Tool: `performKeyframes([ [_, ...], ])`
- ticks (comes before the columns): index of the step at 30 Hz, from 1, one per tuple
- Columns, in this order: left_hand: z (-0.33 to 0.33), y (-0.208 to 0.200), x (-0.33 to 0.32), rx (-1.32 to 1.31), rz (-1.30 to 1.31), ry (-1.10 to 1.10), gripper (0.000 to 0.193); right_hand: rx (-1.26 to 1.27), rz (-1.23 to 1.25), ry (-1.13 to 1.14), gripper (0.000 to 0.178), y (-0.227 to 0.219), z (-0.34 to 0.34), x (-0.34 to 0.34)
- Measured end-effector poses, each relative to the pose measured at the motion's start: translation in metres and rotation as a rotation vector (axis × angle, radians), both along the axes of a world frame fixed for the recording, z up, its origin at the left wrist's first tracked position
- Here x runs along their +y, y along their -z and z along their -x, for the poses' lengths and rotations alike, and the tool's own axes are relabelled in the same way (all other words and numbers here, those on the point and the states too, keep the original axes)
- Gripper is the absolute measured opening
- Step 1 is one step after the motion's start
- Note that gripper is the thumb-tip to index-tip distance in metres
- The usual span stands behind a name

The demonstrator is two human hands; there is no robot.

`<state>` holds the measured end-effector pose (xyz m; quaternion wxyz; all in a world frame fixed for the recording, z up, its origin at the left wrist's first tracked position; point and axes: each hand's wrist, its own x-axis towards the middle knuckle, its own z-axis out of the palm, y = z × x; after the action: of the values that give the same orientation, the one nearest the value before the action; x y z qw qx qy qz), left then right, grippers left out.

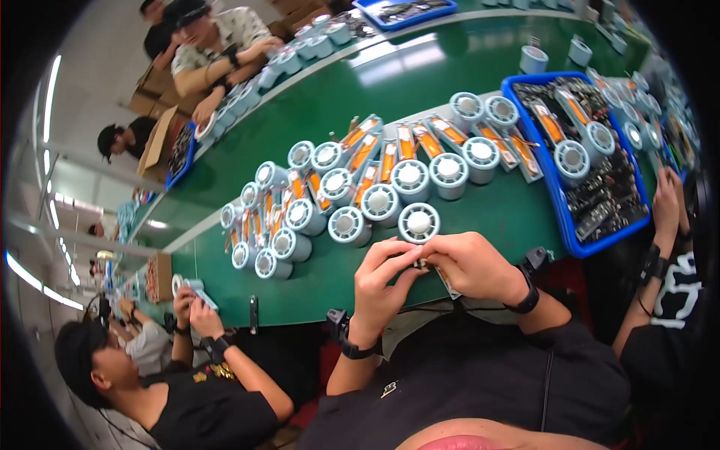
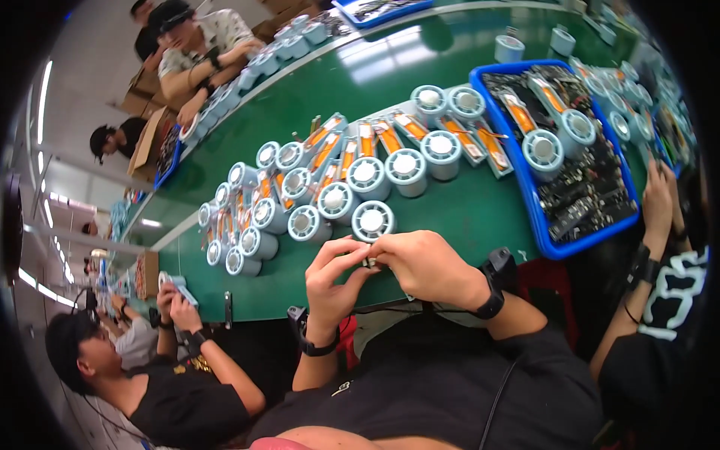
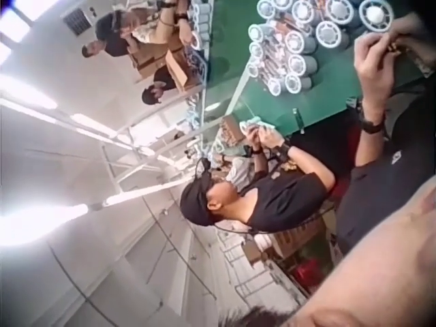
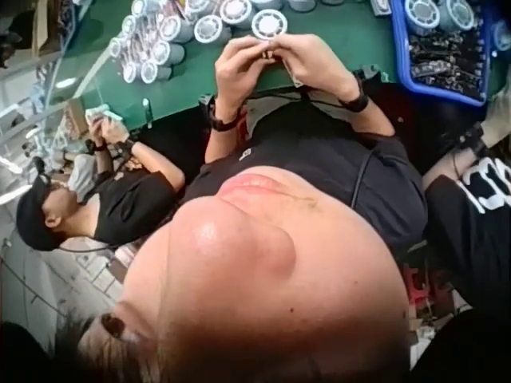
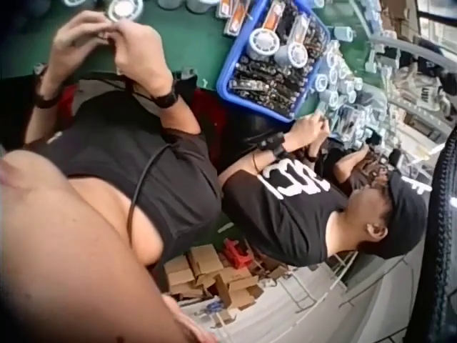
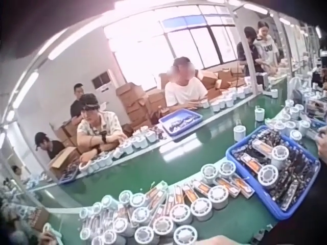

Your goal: The person picks up a circuit board and connects it to the wires of a fan assembly before pressing the board into the housing. They then connect a battery to the circuit board and nestle it into the assembly before placing the unit back on the table.

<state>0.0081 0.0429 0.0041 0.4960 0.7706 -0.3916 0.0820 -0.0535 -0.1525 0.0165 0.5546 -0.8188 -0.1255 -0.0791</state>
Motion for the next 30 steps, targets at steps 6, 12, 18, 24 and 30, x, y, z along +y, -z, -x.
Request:
performKeyframes([
  [6, -0.001, 0.008, -0.006, 0.044, 0.060, 0.038, 0.040, -0.051, 0.066, 0.077, 0.010, 0.008, -0.006, 0.003],
  [12, -0.004, 0.010, 0.000, 0.042, 0.062, 0.092, 0.040, -0.093, 0.047, 0.041, 0.012, 0.008, -0.002, -0.002],
  [18, -0.008, 0.011, 0.000, 0.021, 0.080, 0.093, 0.041, -0.190, 0.018, 0.047, 0.013, 0.015, -0.010, 0.000],
  [24, -0.010, 0.010, 0.002, -0.011, 0.068, 0.081, 0.043, 0.012, -0.073, 0.010, 0.010, 0.002, -0.002, -0.002],
  [30, -0.005, 0.013, -0.001, 0.054, 0.086, 0.114, 0.043, -0.075, 0.009, -0.012, 0.010, 0.003, -0.006, -0.005],
])
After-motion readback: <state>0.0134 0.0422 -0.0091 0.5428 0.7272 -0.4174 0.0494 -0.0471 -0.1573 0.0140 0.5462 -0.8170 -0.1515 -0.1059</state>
